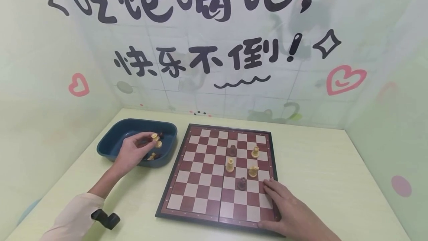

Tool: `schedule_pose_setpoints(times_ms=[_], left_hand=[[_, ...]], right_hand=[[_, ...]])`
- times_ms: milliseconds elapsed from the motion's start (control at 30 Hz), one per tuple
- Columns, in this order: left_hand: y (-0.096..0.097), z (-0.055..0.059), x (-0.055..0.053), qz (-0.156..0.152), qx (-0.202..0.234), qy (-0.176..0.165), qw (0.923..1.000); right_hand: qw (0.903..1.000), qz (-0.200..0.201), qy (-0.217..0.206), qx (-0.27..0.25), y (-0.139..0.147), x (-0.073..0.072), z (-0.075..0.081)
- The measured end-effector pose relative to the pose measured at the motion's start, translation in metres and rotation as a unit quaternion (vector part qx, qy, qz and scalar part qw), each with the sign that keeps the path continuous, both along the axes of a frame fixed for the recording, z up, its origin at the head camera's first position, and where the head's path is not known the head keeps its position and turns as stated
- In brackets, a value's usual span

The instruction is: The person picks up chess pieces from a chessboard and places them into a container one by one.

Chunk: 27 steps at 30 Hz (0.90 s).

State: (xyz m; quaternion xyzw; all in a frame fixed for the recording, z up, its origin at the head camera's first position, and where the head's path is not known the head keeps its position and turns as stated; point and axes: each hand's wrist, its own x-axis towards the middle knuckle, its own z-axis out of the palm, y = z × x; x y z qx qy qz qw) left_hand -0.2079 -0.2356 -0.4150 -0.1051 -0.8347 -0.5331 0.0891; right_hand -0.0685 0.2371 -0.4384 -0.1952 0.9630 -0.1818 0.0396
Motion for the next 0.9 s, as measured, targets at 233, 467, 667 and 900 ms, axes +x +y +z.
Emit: schedule_pose_setpoints(times_ms=[233,467,667,900], left_hand=[[0.0015,-0.0029,0.0010,-0.007,0.000,0.004,1.0000],[0.0019,0.0005,-0.0008,-0.004,-0.001,0.014,0.9999],[0.0023,0.0024,-0.0030,-0.011,-0.007,0.016,0.9998],[0.0045,0.0014,-0.0076,-0.015,-0.020,0.012,0.9996]], right_hand=[[0.9977,-0.013,-0.065,-0.015,-0.0028,-0.0033,0.0031],[0.9986,-0.005,-0.052,-0.008,-0.0024,-0.0017,0.0030],[0.9979,0.001,-0.064,0.012,-0.0035,0.0011,0.0008],[0.9979,0.008,-0.056,0.031,-0.0035,0.0042,-0.0027]])
